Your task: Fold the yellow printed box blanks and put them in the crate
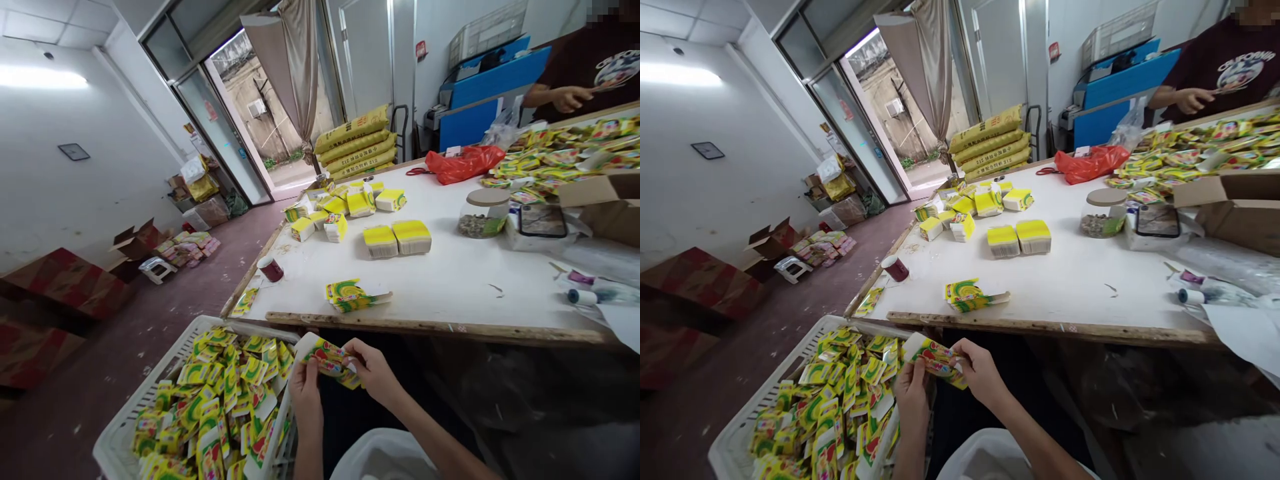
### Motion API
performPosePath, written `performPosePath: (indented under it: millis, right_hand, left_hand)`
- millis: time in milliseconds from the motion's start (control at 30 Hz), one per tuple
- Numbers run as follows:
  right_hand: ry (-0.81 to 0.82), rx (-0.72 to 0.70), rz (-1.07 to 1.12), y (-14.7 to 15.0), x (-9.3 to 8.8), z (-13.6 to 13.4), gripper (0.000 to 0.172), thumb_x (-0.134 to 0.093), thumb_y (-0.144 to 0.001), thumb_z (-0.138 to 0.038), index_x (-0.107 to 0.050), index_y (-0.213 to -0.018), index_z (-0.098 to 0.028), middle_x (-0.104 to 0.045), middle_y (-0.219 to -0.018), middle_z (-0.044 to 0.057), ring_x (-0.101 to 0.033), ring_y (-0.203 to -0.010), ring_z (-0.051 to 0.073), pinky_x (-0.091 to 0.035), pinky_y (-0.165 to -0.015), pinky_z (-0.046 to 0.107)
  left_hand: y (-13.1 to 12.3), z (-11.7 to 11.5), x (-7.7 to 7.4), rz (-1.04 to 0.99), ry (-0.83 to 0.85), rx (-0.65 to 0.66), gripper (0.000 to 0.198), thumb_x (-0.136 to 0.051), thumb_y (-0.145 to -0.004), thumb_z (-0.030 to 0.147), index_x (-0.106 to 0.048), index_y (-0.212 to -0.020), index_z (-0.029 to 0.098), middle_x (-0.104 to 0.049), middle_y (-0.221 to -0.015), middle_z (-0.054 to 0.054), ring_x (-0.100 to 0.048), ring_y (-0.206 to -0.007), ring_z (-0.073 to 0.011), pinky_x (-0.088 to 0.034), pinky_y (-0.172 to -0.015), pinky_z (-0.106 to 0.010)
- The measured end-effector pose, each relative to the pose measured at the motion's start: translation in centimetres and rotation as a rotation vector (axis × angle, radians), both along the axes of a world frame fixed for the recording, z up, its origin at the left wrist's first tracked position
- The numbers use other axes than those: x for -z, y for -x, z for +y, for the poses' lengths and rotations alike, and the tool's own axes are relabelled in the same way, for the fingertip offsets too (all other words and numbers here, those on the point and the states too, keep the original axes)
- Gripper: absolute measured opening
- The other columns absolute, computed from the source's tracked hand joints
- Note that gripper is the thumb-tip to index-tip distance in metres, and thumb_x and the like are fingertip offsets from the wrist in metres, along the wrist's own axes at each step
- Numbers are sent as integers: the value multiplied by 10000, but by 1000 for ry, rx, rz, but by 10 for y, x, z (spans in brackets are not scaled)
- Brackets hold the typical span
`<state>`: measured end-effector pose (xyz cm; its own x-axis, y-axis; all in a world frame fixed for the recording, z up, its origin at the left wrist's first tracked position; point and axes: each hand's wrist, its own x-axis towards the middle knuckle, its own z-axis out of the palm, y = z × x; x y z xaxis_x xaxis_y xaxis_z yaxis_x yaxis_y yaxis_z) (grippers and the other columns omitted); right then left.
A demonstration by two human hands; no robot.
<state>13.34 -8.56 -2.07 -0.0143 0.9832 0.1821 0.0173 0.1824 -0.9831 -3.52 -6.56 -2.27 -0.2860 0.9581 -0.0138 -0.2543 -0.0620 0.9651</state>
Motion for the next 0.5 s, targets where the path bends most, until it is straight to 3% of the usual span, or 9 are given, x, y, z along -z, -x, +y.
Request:
performPosePath:
  millis: [100,200,300,333,400,500]
  right_hand:
    - [-222,-34,-347,-14,-4,-1,290,-466,-824,-25,-673,-903,-212,-672,-887,40,-572,-862,185,-447,-770,305]
    - [-437,-131,-563,-17,-8,-2,319,-481,-882,-10,-706,-920,-232,-700,-878,37,-560,-859,189,-438,-772,311]
    - [-587,-66,-593,-8,-9,-4,254,-527,-930,-51,-695,-889,-237,-709,-868,22,-574,-867,187,-445,-821,332]
    - [-615,-4,-587,-5,-9,-4,237,-528,-944,-68,-685,-877,-233,-705,-858,22,-580,-856,185,-452,-822,335]
    - [-642,141,-552,2,-6,-7,231,-501,-970,-91,-669,-893,-229,-698,-865,31,-595,-831,177,-475,-808,330]
    - [-621,305,-403,15,1,-17,262,-454,-985,-86,-653,-1047,-243,-703,-1018,61,-643,-921,168,-531,-827,295]
  left_hand:
    - [28,8,-15,189,-116,143,715,-782,-689,639,-639,-1208,169,-700,-1233,-154,-671,-1147,-301,-520,-1012,-427]
    - [37,6,-29,491,-25,497,938,-928,-501,496,-575,-1309,177,-647,-1331,-174,-620,-1222,-351,-462,-1085,-495]
    - [19,-4,-32,620,102,789,782,-914,-528,325,-616,-1238,187,-694,-1210,-118,-656,-1106,-316,-507,-1010,-459]
    - [10,-7,-30,599,101,787,675,-878,-583,310,-625,-1196,183,-706,-1155,-101,-663,-1065,-295,-520,-978,-434]
    - [-7,-12,-23,517,65,642,541,-821,-655,304,-615,-1138,177,-709,-1074,-77,-667,-1000,-258,-529,-932,-388]
    - [-20,-14,-13,419,34,388,573,-824,-612,298,-581,-1117,180,-701,-1005,-49,-674,-917,-227,-539,-863,-343]
